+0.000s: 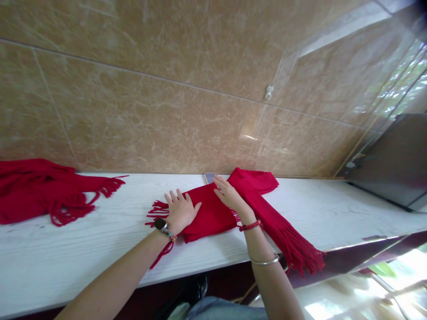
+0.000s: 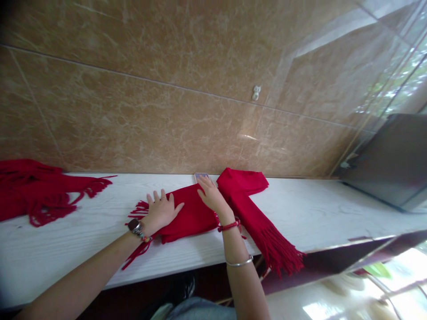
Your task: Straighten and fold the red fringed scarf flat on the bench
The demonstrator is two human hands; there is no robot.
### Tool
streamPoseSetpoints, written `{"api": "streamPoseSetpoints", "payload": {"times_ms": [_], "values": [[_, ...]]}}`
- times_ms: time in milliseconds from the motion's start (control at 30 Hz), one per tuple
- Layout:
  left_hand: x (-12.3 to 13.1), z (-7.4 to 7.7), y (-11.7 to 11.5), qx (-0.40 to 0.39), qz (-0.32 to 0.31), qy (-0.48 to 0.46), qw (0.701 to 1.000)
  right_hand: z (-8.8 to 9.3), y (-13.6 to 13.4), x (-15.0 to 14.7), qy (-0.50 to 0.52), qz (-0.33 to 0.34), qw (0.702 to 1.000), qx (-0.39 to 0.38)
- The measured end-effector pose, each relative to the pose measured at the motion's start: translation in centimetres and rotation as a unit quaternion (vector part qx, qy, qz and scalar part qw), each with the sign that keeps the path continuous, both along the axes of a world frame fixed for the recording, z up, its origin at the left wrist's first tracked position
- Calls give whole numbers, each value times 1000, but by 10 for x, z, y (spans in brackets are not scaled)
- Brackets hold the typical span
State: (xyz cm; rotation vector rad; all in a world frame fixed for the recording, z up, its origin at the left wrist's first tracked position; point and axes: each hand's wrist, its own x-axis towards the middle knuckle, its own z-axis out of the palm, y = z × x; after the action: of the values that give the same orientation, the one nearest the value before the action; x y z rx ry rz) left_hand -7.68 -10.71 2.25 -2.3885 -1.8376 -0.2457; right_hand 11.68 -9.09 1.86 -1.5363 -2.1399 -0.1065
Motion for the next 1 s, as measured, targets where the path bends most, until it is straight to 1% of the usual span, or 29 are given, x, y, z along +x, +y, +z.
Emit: {"api": "streamPoseSetpoints", "payload": {"times_ms": [33, 67, 133, 200, 267, 333, 367, 467, 533, 600, 667, 733, 800, 900, 1000], "values": [[1, -2, 2, 31, -8, -6, 999, -4, -2, -1, -16, 17, 999, -38], [3, -4, 4, 54, -30, -16, 998, -8, -5, -2, -28, 27, 997, -71], [8, -8, 9, 72, -108, -40, 991, -17, -13, 0, -26, 36, 994, -98], [12, -12, 14, 49, -191, -59, 979, -24, -22, 4, 8, 30, 996, -85], [14, -16, 20, -6, -239, -67, 969, -29, -30, 8, 51, 7, 996, -77], [12, -21, 27, -63, -257, -66, 962, -34, -37, 9, 89, -4, 993, -82], [10, -22, 30, -82, -263, -63, 959, -36, -39, 8, 106, 2, 991, -82], [0, -26, 38, -98, -275, -47, 955, -45, -41, -1, 146, 38, 987, -47], [-8, -26, 40, -103, -274, -31, 956, -51, -41, -11, 169, 48, 984, -19], [-21, -25, 40, -114, -268, -17, 957, -54, -39, -23, 195, 47, 980, -11], [-37, -23, 39, -127, -267, -9, 955, -54, -38, -37, 225, 46, 973, -18], [-58, -20, 40, -136, -267, -4, 954, -50, -37, -53, 253, 63, 965, -29], [-83, -17, 42, -143, -262, 5, 954, -42, -37, -66, 267, 92, 958, -41], [-122, -12, 49, -160, -249, 21, 955, -30, -39, -76, 237, 95, 965, -59], [-154, -3, 52, -177, -234, 32, 955, -27, -42, -73, 166, 91, 980, -63]]}}
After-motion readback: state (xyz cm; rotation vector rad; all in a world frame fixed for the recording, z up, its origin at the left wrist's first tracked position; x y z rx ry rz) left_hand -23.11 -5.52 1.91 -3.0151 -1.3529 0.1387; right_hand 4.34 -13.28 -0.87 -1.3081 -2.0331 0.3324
